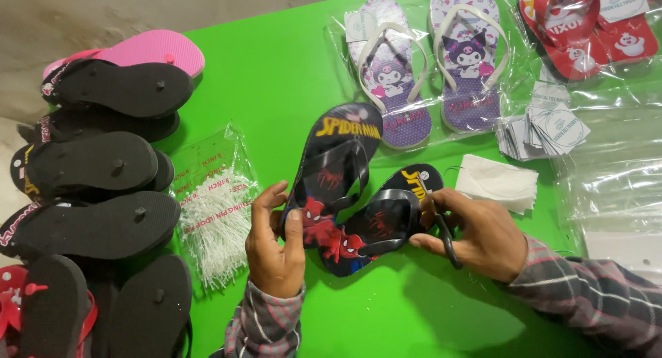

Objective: The person trims the excess material from the edges of the soles and straps of sandals using scissors, then places a cardboard insert into one of the sandals.

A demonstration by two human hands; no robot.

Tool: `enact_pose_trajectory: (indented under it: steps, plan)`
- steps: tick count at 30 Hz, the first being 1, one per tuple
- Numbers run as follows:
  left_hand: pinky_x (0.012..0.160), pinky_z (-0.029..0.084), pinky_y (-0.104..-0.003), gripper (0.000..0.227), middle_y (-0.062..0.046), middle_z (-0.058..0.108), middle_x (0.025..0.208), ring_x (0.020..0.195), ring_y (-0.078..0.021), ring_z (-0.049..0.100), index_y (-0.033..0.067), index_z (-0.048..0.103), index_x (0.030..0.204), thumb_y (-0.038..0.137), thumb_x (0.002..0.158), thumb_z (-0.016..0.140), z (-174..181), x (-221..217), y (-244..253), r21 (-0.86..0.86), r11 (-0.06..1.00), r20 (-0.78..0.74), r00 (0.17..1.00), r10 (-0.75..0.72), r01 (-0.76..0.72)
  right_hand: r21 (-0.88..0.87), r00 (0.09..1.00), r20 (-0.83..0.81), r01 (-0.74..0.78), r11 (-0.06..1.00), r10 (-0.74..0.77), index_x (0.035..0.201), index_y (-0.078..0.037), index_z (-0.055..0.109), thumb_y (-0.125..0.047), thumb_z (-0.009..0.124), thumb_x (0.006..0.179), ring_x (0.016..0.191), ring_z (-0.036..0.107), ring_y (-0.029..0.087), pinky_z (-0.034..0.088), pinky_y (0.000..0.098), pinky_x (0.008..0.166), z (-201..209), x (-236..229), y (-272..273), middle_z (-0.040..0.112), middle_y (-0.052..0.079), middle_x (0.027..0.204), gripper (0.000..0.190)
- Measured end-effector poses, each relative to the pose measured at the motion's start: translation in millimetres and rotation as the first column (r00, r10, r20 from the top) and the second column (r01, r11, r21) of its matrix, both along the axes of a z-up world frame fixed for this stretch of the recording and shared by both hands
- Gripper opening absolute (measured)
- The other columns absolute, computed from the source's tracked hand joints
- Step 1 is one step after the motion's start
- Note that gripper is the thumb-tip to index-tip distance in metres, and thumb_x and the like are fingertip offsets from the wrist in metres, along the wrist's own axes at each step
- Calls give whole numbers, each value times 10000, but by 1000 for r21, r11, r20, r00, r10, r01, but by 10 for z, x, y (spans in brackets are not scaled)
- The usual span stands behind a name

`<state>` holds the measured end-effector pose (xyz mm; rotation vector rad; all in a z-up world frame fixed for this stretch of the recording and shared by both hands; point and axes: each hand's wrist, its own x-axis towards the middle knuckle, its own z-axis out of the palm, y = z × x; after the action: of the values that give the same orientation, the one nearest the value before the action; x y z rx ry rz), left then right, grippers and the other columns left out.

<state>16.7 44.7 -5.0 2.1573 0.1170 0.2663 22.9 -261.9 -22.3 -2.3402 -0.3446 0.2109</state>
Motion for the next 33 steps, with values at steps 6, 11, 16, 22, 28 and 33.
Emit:
enact_pose_trajectory:
  steps: [6, 11, 16, 22, 28, 33]
  plan:
    - [932, 552, -446, 340, -148, 700, 1239, 1108, -326, 701, 82, 582, 1297, 188, 1003, 448, -104, 82, 149, 141, 987, 35, 995, -88, 83, 110, 891, -396, 287, 952, -223, 989, -109, 620, -288, 935, 664, 633, 792, 218, 699, 328, 573, 112, 216, 239, 764, 70, 922, 486]
    - [691, 556, -483, 224, -58, 736, 963, 791, -293, 704, 162, 644, 1101, 296, 929, 595, -203, 65, 225, 453, 873, -239, 968, -78, 182, 321, 909, -405, 247, 914, -104, 966, -76, 594, -121, 842, 758, 675, 700, 225, 695, 326, 583, 27, 277, 198, 649, 86, 896, 327]
    - [734, 492, -488, 480, -59, 658, 687, 647, -299, 618, 142, 634, 664, 563, 895, 665, -238, -29, 205, 577, 757, -361, 927, -98, 305, 337, 906, -423, 170, 926, -12, 1042, -93, 595, -115, 766, 803, 821, 785, 246, 736, 347, 719, 54, 391, 219, 678, 93, 998, 294]
    - [739, 620, -412, 617, 53, 532, 460, 466, -133, 581, 205, 709, 632, 745, 910, 600, -197, -86, 235, 473, 709, -614, 772, -162, 524, 158, 952, -304, 94, 983, -42, 1076, -146, 622, -227, 822, 764, 744, 785, 197, 685, 332, 553, 166, 546, 297, 766, 67, 1036, 379]
    - [735, 532, -451, 653, -1, 639, 676, 630, -228, 630, 192, 557, 646, 781, 926, 523, -116, -99, 223, 586, 731, -547, 837, 37, 351, 359, 964, -267, 91, 929, 9, 1162, -96, 635, -167, 870, 685, 956, 829, 243, 754, 382, 739, 184, 626, 124, 713, 107, 1284, 537]
    - [773, 521, -416, 589, -59, 613, 1086, 960, -247, 603, 150, 603, 1128, 612, 806, 777, -78, -87, 113, 686, 707, -19, 976, -216, 170, -281, 986, -150, -117, 953, 76, 1162, -123, 558, -407, 986, 603, 932, 743, 258, 640, 408, 842, -7, 666, -234, 725, 99, 1099, 759]
